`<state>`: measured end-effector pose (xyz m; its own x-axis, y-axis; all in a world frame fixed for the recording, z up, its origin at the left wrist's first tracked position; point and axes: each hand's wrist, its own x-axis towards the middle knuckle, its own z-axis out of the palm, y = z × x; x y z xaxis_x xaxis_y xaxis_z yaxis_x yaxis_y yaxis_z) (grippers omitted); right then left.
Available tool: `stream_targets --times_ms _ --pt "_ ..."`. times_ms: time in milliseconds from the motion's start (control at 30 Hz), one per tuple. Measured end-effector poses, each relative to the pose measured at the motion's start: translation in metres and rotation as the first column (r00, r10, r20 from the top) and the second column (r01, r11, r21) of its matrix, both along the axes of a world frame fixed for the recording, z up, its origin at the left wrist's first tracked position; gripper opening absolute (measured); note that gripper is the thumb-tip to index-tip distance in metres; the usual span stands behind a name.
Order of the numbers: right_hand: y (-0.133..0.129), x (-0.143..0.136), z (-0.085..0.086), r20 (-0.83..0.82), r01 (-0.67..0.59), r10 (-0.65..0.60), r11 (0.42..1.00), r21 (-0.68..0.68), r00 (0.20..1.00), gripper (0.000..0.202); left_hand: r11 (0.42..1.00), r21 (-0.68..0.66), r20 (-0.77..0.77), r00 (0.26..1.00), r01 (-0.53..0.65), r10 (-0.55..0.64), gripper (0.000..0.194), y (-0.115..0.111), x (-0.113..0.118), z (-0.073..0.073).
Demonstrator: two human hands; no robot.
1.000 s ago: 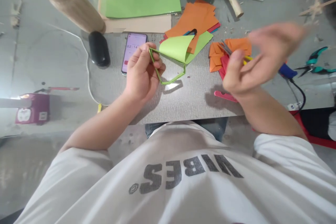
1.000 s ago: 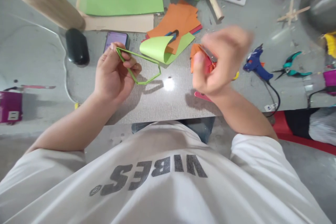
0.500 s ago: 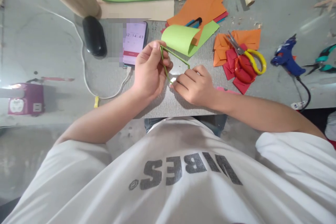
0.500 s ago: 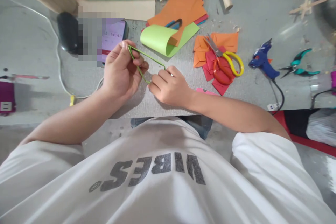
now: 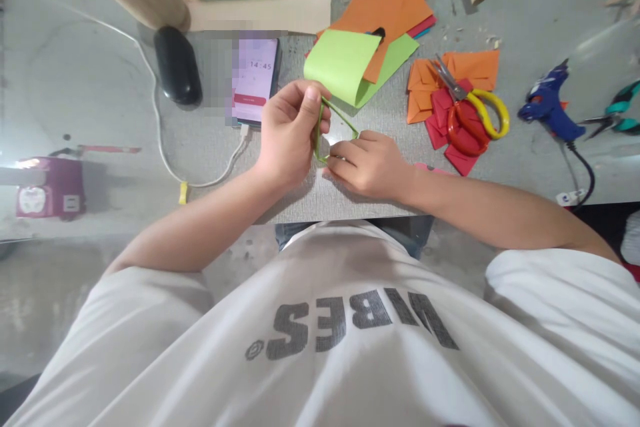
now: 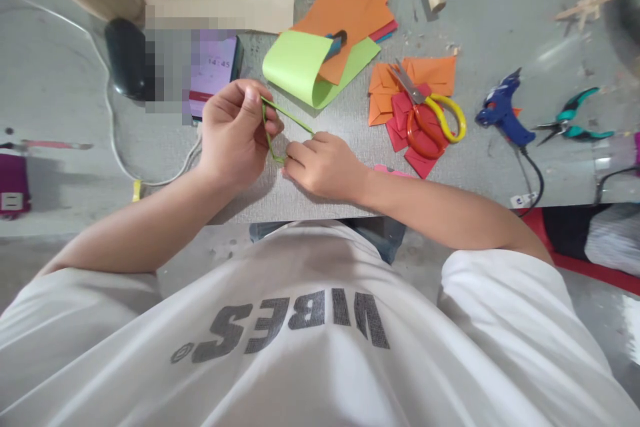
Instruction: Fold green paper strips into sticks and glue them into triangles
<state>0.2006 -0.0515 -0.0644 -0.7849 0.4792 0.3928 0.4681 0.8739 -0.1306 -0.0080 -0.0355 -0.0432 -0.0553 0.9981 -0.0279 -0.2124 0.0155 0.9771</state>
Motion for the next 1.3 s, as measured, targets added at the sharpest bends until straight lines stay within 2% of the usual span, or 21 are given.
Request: stream_targets --times_ms 67,100,167,233,333,467,567,667,867,1067,1300 --pt "-0.001 0.006 0.001 -0.113 0.126 -0.138 0.986 -0.109 0.984 0.036 1.0 -0.006 -0.031 0.999 -0.008 0.007 0.045 0.0 0.001 0.002" --pt "0.0 0.009 0.003 -0.156 0.21 -0.24 0.96 -0.187 0.958 0.032 1.0 0.002 -0.041 0.999 -0.007 0.007 0.046 0.0 0.001 0.001" --pt "0.003 0.014 0.006 -0.176 0.342 -0.418 0.875 -0.344 0.891 0.031 0.999 0.037 -0.051 0.999 -0.003 0.005 0.047 0.0 0.002 -0.002" --pt "0.007 0.016 0.01 -0.125 0.396 -0.495 0.802 -0.447 0.86 0.027 0.997 0.079 -0.058 0.998 0.01 -0.006 0.048 -0.002 0.002 -0.006" --pt "0.011 0.013 0.015 -0.042 0.414 -0.489 0.778 -0.473 0.871 0.012 0.991 0.133 -0.086 0.996 0.029 -0.017 0.048 -0.007 0.004 -0.01" --pt "0.011 0.007 0.016 0.026 0.446 -0.477 0.8 -0.401 0.879 0.015 0.985 0.171 -0.107 0.994 0.026 -0.008 0.046 -0.011 0.006 -0.007" --pt "0.01 0.005 0.012 0.056 0.463 -0.473 0.821 -0.333 0.879 0.018 0.99 0.144 -0.1 0.995 -0.006 0.021 0.042 -0.011 0.007 -0.001" --pt "0.01 0.005 0.01 0.057 0.461 -0.467 0.834 -0.302 0.882 0.023 0.993 0.106 -0.084 0.995 -0.046 0.055 0.041 -0.01 0.009 0.002" --pt "0.014 0.009 0.006 0.002 0.395 -0.422 0.846 -0.359 0.907 0.022 0.995 0.096 -0.081 0.997 0.002 0.006 0.041 -0.008 0.007 0.001" --pt "0.016 0.009 0.002 0.04 0.378 -0.387 0.863 -0.335 0.921 0.022 0.996 0.082 -0.076 0.997 -0.024 0.03 0.036 -0.009 0.008 0.003" --pt "0.019 0.009 0.002 0.047 0.374 -0.381 0.867 -0.33 0.923 0.017 0.994 0.107 -0.109 0.994 0.02 -0.008 0.045 -0.008 0.005 0.0"
